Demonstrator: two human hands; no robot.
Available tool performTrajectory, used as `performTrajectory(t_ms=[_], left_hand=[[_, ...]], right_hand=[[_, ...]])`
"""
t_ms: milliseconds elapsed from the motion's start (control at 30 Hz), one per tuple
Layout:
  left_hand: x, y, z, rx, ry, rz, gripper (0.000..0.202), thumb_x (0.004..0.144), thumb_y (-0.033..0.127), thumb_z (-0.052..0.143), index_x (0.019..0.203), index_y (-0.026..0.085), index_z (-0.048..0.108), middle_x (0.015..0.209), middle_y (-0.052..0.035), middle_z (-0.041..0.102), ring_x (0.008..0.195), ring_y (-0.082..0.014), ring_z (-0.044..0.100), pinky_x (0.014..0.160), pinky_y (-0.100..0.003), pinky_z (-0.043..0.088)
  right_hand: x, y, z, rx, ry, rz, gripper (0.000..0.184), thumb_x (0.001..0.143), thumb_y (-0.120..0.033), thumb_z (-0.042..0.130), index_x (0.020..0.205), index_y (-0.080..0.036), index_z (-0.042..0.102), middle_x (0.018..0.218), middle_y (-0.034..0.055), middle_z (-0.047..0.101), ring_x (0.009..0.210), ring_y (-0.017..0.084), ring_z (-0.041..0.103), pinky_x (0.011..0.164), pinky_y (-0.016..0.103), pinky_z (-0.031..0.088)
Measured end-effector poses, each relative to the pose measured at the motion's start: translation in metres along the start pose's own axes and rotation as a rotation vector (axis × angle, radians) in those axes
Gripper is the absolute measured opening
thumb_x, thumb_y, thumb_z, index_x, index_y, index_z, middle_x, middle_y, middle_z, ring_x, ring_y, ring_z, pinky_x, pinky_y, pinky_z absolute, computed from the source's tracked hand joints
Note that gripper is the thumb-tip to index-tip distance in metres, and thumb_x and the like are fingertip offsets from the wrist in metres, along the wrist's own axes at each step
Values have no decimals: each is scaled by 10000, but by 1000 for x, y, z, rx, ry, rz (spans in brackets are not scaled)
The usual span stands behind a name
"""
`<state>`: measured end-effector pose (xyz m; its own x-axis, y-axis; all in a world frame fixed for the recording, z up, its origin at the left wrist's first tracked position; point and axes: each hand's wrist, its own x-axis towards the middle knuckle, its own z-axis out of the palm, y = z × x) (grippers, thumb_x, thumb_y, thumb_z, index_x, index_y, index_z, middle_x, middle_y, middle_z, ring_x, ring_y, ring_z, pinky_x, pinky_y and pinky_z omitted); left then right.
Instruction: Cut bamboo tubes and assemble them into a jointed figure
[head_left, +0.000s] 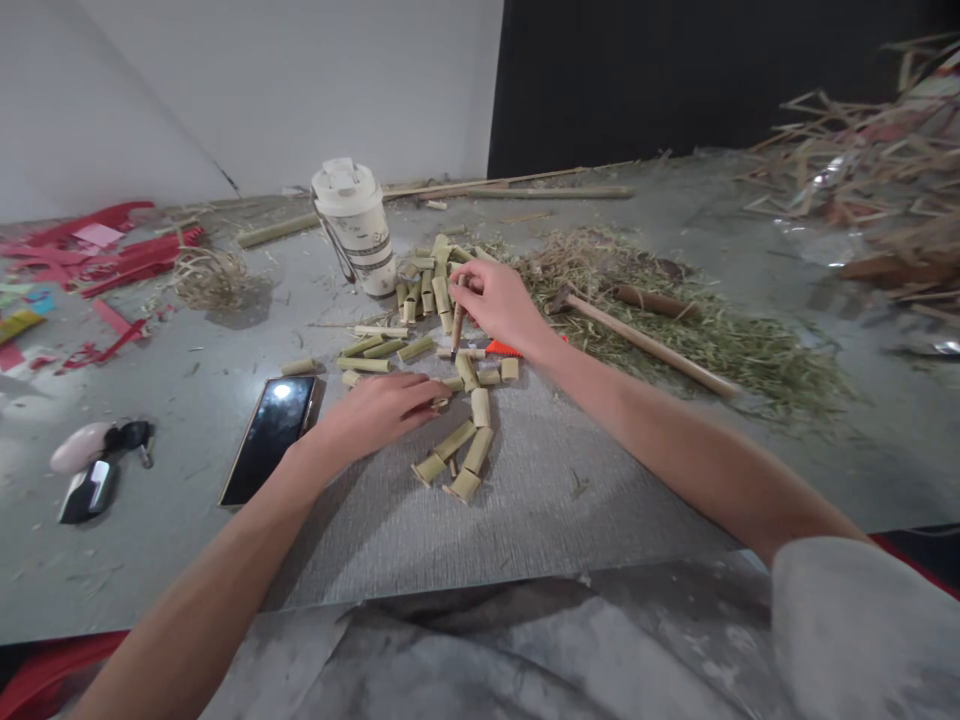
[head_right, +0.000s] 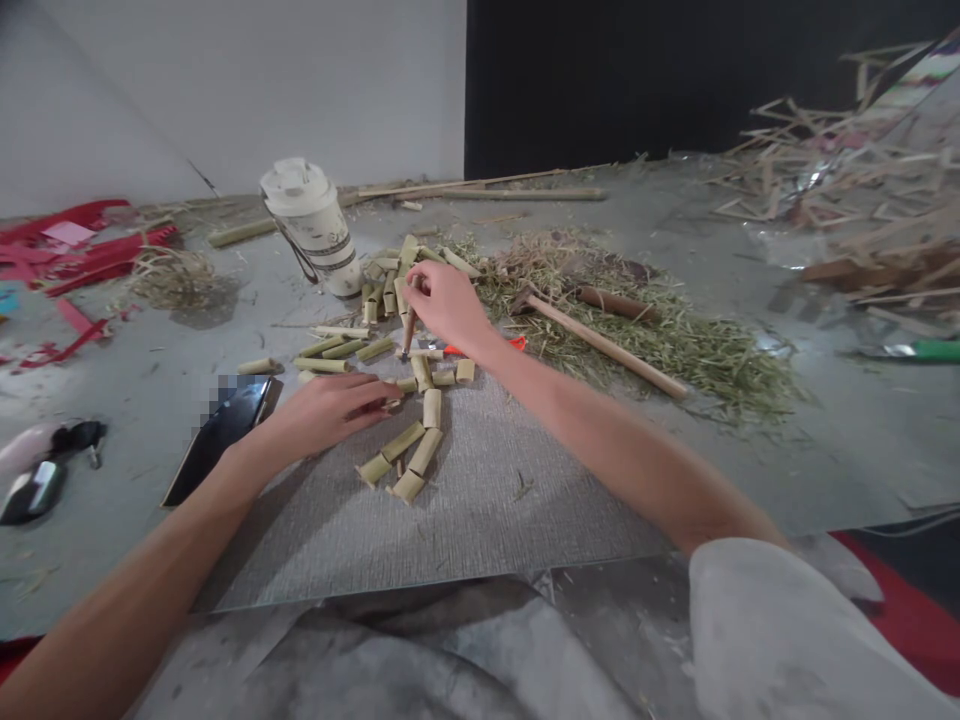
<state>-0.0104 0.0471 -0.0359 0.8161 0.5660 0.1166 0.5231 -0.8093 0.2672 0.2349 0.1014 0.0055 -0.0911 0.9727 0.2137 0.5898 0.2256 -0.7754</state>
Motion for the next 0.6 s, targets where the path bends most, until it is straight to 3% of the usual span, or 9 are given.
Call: performTrajectory(t_ms=[267, 600], left_hand=[[2, -1, 3, -31, -27, 12, 238, 1110, 294, 563, 1289, 253, 715, 1127, -88, 779, 1007, -256, 741, 811, -324, 518], [2, 3, 1, -77, -30, -58, 134, 1084, 323, 627, 1190, 248, 659, 889, -34, 707, 770, -215, 669, 688, -295, 441]], right_hand=[[-3, -5, -1, 8, -30, 7, 122, 1099, -252, 617, 1134, -190, 717, 746, 22, 688, 600, 157, 575, 625, 320, 456], [-1, 0, 1, 21, -26, 1, 100, 1085, -255, 636, 1114, -204, 716, 781, 26, 711, 626, 160, 592, 647, 328, 488]])
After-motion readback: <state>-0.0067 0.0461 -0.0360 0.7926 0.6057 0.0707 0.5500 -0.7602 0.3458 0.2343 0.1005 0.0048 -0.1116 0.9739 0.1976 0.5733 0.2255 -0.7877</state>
